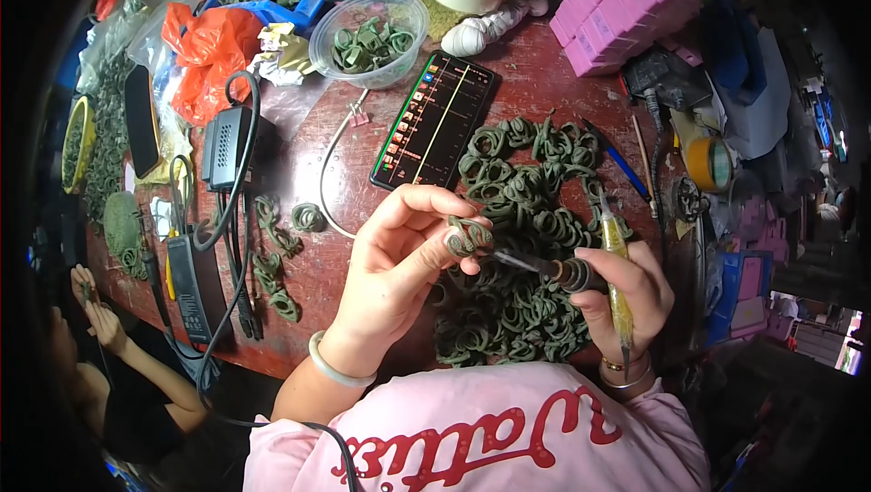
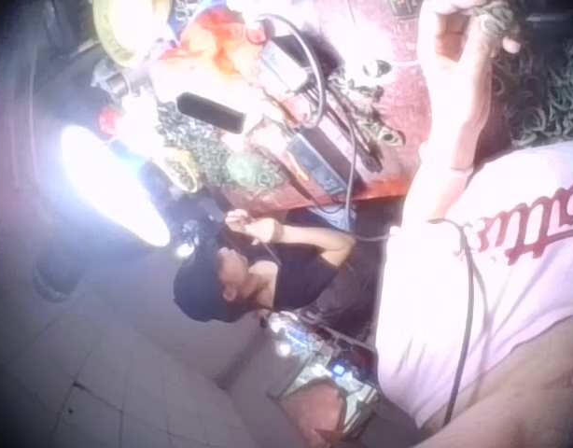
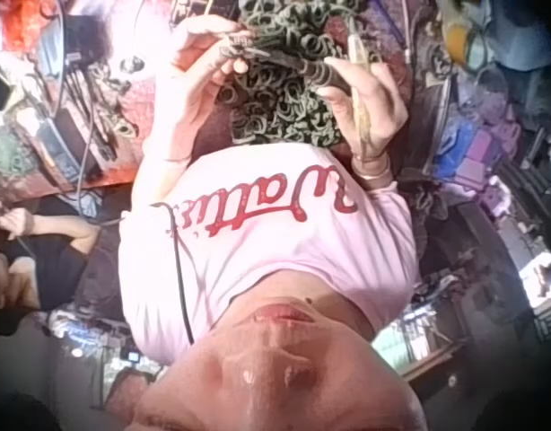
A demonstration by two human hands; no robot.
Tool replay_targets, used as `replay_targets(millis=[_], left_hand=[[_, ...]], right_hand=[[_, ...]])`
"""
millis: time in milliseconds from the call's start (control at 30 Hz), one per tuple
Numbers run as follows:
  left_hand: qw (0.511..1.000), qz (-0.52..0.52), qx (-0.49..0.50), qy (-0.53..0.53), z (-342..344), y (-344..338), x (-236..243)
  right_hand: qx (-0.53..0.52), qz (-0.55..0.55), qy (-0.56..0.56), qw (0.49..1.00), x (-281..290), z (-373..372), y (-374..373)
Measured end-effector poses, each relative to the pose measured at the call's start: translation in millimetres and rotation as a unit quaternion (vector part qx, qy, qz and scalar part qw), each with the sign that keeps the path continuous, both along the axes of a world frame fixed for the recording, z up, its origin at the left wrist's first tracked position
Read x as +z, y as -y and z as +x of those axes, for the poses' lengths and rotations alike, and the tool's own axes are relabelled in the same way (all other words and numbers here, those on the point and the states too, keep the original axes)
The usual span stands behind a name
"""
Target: Using a tool to sculpt or detail green clay-like pieces.
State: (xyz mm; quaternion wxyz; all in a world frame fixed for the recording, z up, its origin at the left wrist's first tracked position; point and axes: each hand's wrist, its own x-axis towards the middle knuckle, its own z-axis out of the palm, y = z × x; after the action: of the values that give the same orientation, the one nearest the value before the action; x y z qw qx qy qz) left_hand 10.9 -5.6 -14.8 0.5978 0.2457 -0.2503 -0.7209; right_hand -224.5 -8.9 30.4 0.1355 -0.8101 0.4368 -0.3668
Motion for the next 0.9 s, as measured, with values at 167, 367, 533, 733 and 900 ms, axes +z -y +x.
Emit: replay_targets(millis=[167,367,533,733,900], left_hand=[[1.000,0.001,0.019,0.020,-2.1,-0.2,3.4],[0.999,-0.013,0.028,0.035,-2.8,0.0,2.6],[0.999,-0.011,0.026,0.039,-1.9,-0.6,3.7],[0.998,-0.017,0.030,0.043,-2.1,-0.8,2.2],[0.998,-0.010,0.030,0.048,-3.4,-0.8,3.8]], right_hand=[[0.004,0.001,0.002,1.000,0.1,0.9,-1.4],[0.004,-0.002,-0.009,1.000,-0.9,0.9,-2.3],[0.009,0.002,-0.019,1.000,-1.0,1.0,-2.8],[0.008,0.007,-0.023,1.000,-0.2,1.8,-3.5],[0.006,0.004,-0.031,0.999,-2.0,2.5,-3.0]])
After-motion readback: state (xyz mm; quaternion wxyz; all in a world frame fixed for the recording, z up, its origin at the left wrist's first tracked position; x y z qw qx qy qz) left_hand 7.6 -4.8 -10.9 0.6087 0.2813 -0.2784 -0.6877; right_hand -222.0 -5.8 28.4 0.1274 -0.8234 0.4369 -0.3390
